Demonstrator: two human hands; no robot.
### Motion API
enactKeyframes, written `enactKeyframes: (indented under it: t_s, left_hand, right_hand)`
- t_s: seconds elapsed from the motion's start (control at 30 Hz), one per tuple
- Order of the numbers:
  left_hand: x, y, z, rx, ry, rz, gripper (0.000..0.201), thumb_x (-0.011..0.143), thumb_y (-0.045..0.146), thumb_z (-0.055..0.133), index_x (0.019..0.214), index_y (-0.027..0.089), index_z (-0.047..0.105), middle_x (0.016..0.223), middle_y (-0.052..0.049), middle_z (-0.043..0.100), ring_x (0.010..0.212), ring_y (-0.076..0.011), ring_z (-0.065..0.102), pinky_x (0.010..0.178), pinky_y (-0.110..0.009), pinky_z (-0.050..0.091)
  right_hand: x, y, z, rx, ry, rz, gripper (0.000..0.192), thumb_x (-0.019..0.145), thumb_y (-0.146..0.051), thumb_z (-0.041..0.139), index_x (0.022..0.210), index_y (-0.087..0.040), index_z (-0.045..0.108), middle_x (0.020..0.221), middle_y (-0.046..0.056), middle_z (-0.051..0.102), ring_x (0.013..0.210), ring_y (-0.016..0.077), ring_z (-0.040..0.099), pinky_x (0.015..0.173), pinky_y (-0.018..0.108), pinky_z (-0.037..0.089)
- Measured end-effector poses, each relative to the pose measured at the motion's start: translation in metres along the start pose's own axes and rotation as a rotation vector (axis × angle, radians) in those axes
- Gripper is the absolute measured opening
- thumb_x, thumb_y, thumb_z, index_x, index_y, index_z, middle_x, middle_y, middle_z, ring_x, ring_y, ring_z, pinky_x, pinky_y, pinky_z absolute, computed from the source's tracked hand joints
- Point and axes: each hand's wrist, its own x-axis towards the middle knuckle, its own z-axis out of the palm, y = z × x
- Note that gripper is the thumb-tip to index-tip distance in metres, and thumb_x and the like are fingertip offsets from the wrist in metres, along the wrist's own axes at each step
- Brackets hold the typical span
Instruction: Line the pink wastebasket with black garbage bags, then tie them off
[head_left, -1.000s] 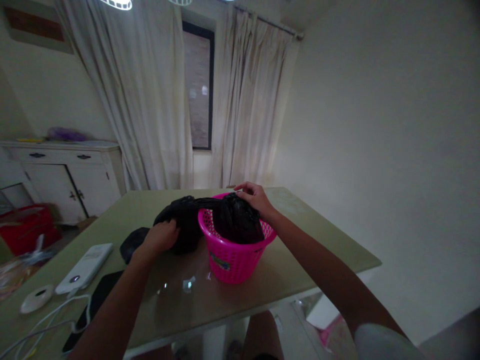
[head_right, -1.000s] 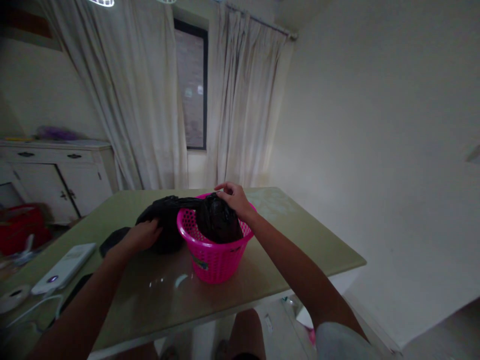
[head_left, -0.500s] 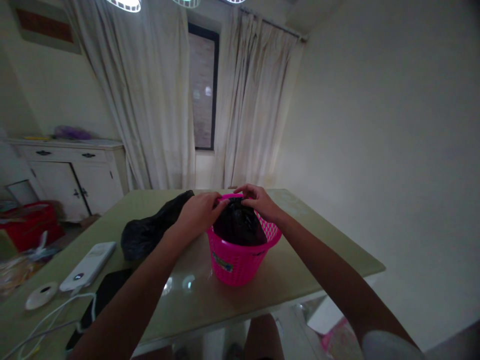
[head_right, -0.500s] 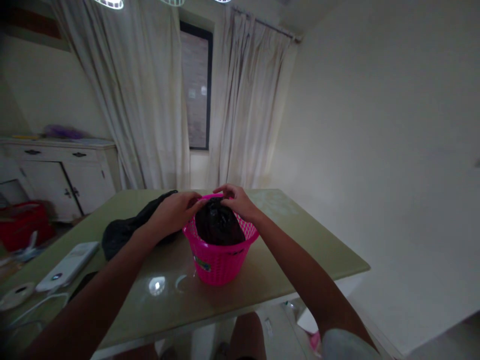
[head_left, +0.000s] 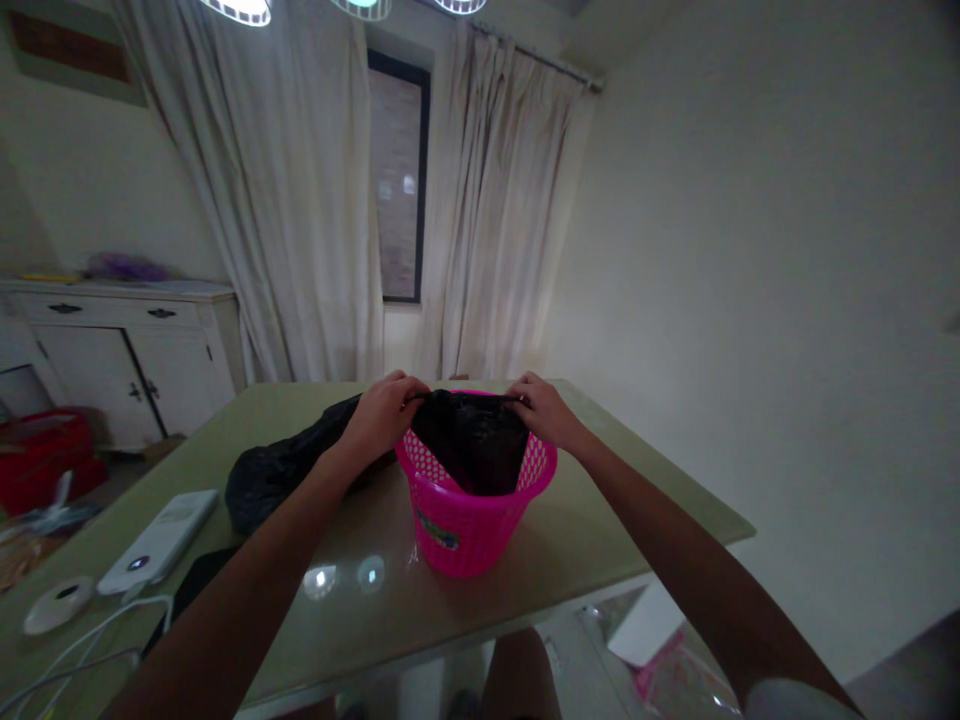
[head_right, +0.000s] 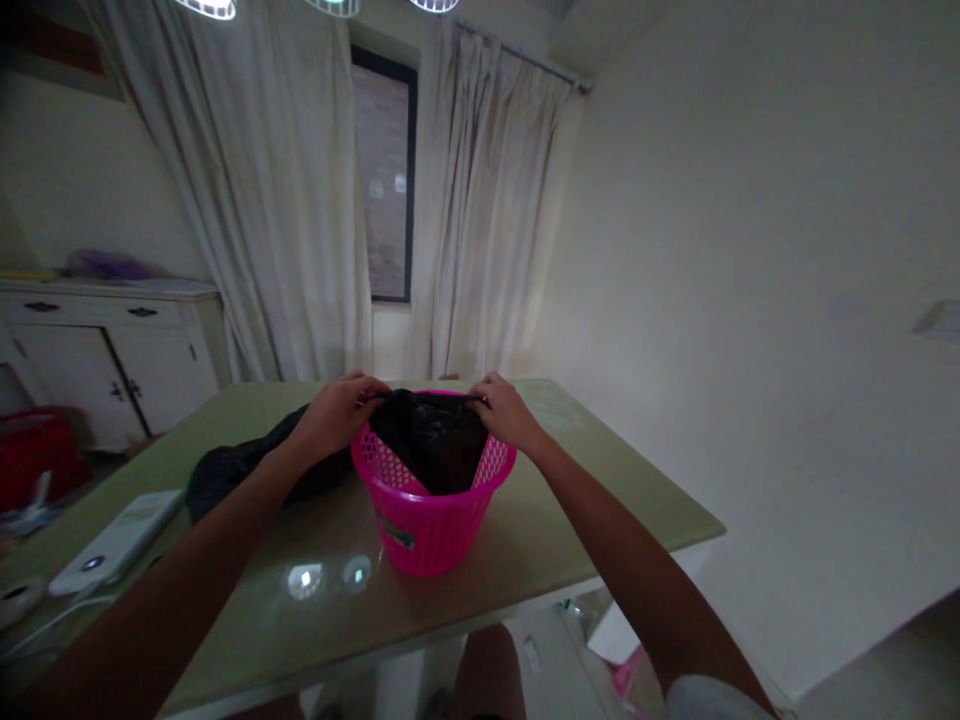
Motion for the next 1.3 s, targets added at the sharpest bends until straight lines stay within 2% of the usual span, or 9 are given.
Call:
enactKeyframes:
  t_s: [0.07, 0.2, 0.4, 0.63, 0.8, 0.9, 1.0, 1.13, 1.3]
  left_hand:
    - [0.001, -0.002, 0.004, -0.075, 0.021, -0.036, 0.022, 0.094, 0.023, 0.057, 0.106, 0.019, 0.075, 0.102, -0.008, 0.073, 0.090, -0.0236, 0.073, 0.086, -0.037, 0.058]
    - [0.006, 0.016, 0.017, -0.239, 0.002, -0.112, 0.016, 0.090, 0.022, 0.055, 0.099, 0.021, 0.067, 0.092, -0.004, 0.072, 0.079, -0.0202, 0.069, 0.076, -0.033, 0.055]
    - [0.007, 0.015, 0.017, -0.275, 0.025, -0.135, 0.010, 0.081, 0.022, 0.057, 0.090, 0.024, 0.061, 0.081, 0.000, 0.070, 0.074, -0.0209, 0.066, 0.071, -0.034, 0.048]
    - [0.003, 0.027, 0.012, -0.389, -0.117, -0.058, 0.028, 0.086, 0.045, 0.065, 0.100, 0.022, 0.071, 0.093, -0.004, 0.077, 0.089, -0.0253, 0.070, 0.079, -0.036, 0.050]
    - [0.000, 0.018, 0.013, -0.508, 0.153, -0.203, 0.028, 0.077, 0.049, 0.073, 0.079, 0.023, 0.063, 0.071, 0.001, 0.064, 0.071, -0.0195, 0.058, 0.064, -0.030, 0.042]
    - [-0.002, 0.007, 0.012, -0.728, 0.383, -0.399, 0.024, 0.072, 0.040, 0.074, 0.086, 0.021, 0.070, 0.077, 0.000, 0.068, 0.075, -0.0204, 0.062, 0.067, -0.030, 0.048]
    - [-0.005, 0.006, 0.000, -0.984, 0.539, -0.545, 0.025, 0.070, 0.030, 0.076, 0.092, 0.019, 0.073, 0.083, -0.001, 0.072, 0.075, -0.0190, 0.064, 0.064, -0.027, 0.051]
    - [-0.027, 0.010, -0.033, -1.222, 0.566, -0.648, 0.013, 0.072, 0.023, 0.072, 0.084, 0.021, 0.068, 0.086, -0.002, 0.074, 0.073, -0.0164, 0.067, 0.062, -0.024, 0.057]
    - [-0.089, 0.001, -0.055, -1.303, 0.461, -0.670, 0.032, 0.063, 0.010, 0.078, 0.093, 0.021, 0.077, 0.100, -0.003, 0.081, 0.083, -0.0177, 0.075, 0.072, -0.025, 0.065]
  right_hand:
    - [-0.001, -0.002, 0.000, 0.050, 0.035, 0.033, 0.011, 0.095, -0.017, 0.072, 0.100, -0.018, 0.082, 0.103, 0.008, 0.069, 0.091, 0.0204, 0.066, 0.091, 0.038, 0.052]
    - [0.000, -0.024, 0.010, 0.226, -0.079, -0.079, 0.040, 0.095, -0.038, 0.081, 0.131, -0.022, 0.076, 0.123, 0.009, 0.078, 0.110, 0.0235, 0.072, 0.100, 0.037, 0.053]
    - [0.005, -0.019, 0.010, 0.070, -0.127, -0.031, 0.019, 0.098, -0.033, 0.071, 0.093, -0.021, 0.084, 0.087, 0.004, 0.078, 0.087, 0.0213, 0.069, 0.082, 0.032, 0.046]
    - [0.005, -0.021, 0.012, 0.435, 0.079, 0.062, 0.024, 0.086, -0.034, 0.070, 0.102, -0.023, 0.083, 0.098, 0.003, 0.080, 0.097, 0.0221, 0.070, 0.087, 0.034, 0.051]
    - [0.000, -0.019, 0.013, 0.781, 0.278, 0.223, 0.022, 0.072, -0.041, 0.082, 0.083, -0.023, 0.076, 0.083, -0.001, 0.074, 0.085, 0.0192, 0.066, 0.081, 0.032, 0.052]
    - [-0.004, -0.011, 0.010, 1.086, 0.430, 0.413, 0.031, 0.063, -0.042, 0.089, 0.078, -0.023, 0.071, 0.079, -0.001, 0.073, 0.080, 0.0188, 0.066, 0.074, 0.031, 0.055]
    - [-0.011, -0.008, 0.001, 1.220, 0.542, 0.405, 0.034, 0.059, -0.039, 0.095, 0.076, -0.022, 0.070, 0.079, 0.000, 0.072, 0.079, 0.0171, 0.065, 0.071, 0.029, 0.056]
    - [-0.034, -0.007, -0.018, 1.177, 0.680, 0.319, 0.039, 0.058, -0.034, 0.100, 0.082, -0.023, 0.070, 0.078, -0.004, 0.067, 0.073, 0.0122, 0.060, 0.068, 0.025, 0.053]
    - [-0.089, 0.004, -0.037, 1.024, 0.583, 0.300, 0.045, 0.068, -0.037, 0.098, 0.105, -0.031, 0.072, 0.083, -0.006, 0.066, 0.071, 0.0128, 0.061, 0.066, 0.025, 0.053]
